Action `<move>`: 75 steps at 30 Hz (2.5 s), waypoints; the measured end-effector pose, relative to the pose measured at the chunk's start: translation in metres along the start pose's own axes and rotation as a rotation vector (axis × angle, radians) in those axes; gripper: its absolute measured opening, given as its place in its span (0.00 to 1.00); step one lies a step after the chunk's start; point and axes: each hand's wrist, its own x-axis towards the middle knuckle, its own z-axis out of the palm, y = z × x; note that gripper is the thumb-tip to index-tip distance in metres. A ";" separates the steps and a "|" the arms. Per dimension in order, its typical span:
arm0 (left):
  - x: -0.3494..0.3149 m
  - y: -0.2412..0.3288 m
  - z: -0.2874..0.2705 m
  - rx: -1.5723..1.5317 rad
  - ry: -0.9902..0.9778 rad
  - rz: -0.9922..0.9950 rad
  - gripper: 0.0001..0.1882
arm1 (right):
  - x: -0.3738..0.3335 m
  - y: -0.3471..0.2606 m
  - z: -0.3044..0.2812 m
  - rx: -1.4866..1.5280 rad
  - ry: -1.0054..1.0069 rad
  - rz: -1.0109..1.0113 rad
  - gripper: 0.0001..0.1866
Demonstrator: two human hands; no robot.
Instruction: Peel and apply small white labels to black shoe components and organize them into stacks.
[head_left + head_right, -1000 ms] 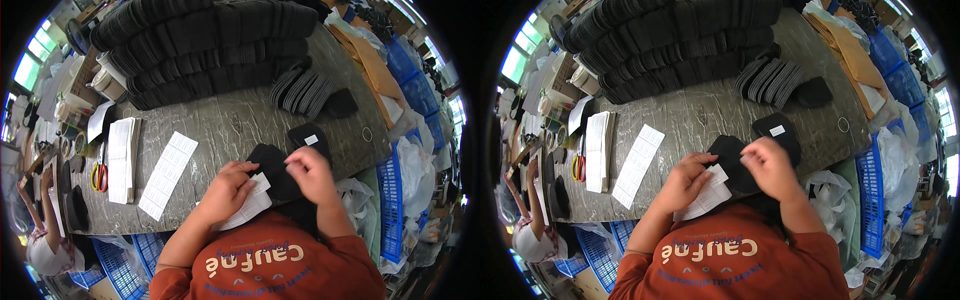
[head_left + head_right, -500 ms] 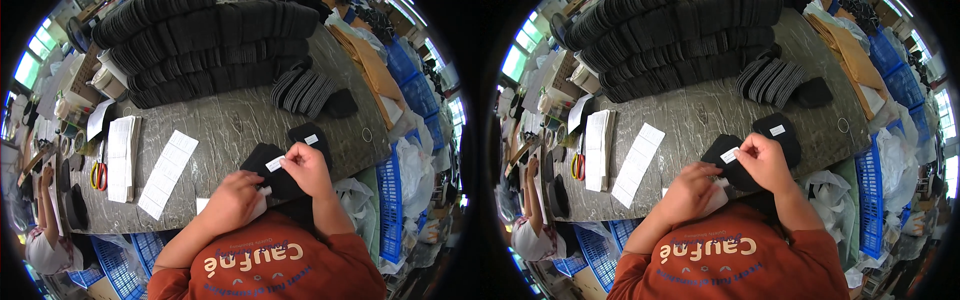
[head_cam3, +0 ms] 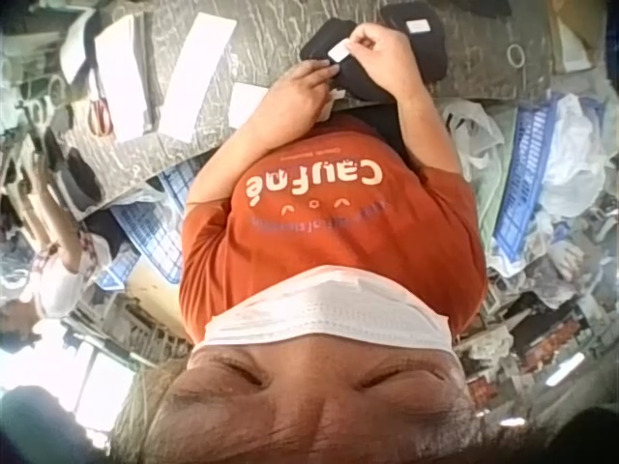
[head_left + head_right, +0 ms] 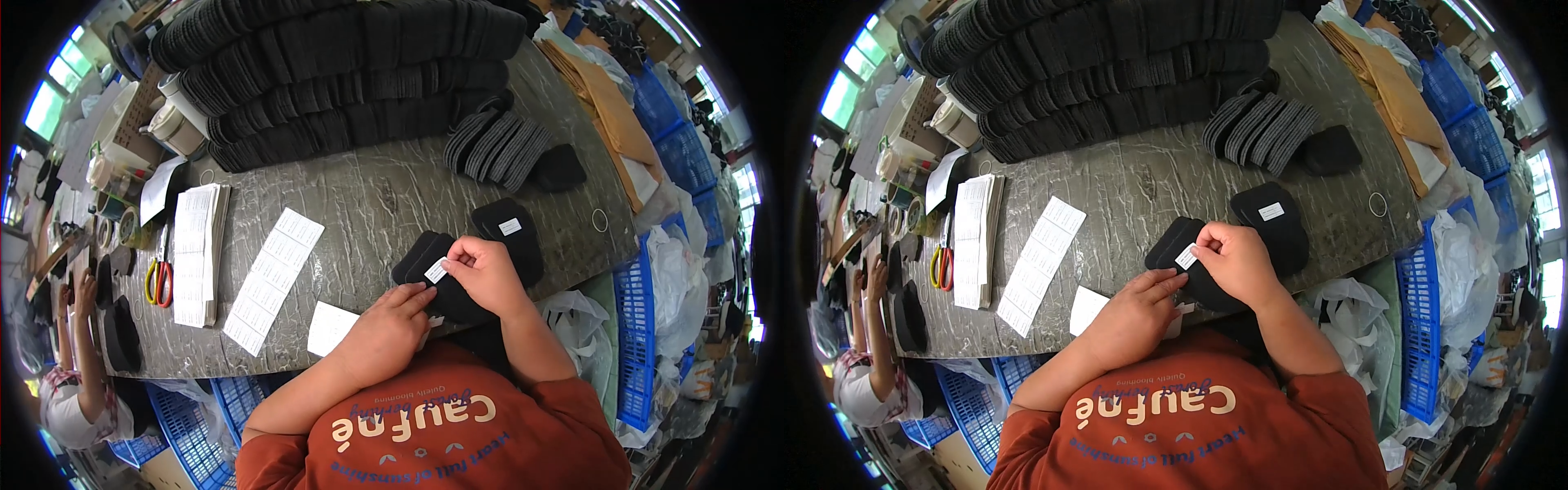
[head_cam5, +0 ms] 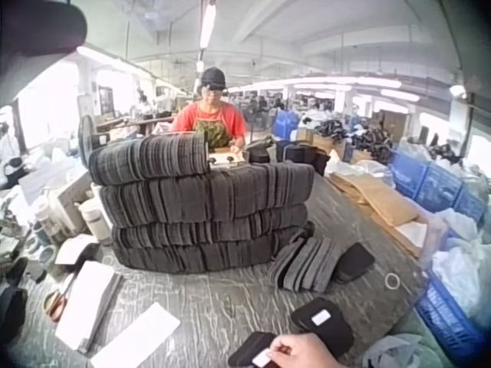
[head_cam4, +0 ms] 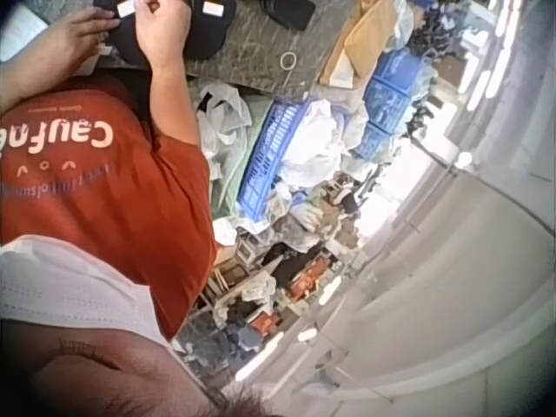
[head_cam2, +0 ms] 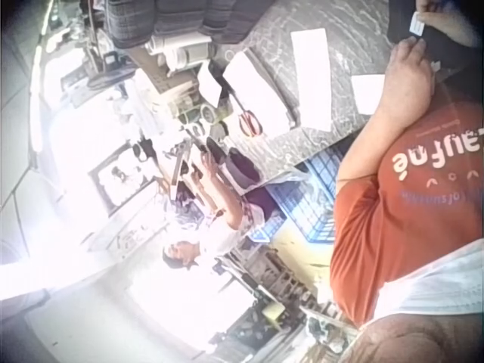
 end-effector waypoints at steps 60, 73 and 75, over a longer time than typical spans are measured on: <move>-0.010 -0.021 -0.005 -0.487 0.415 -0.275 0.20 | -0.012 -0.025 0.011 0.506 -0.275 0.214 0.11; -0.010 -0.009 -0.012 -0.165 0.225 -0.165 0.14 | 0.014 -0.017 -0.004 0.237 0.018 -0.027 0.02; -0.005 -0.008 -0.002 -0.066 0.197 -0.099 0.14 | 0.019 -0.009 0.001 0.148 -0.019 0.008 0.03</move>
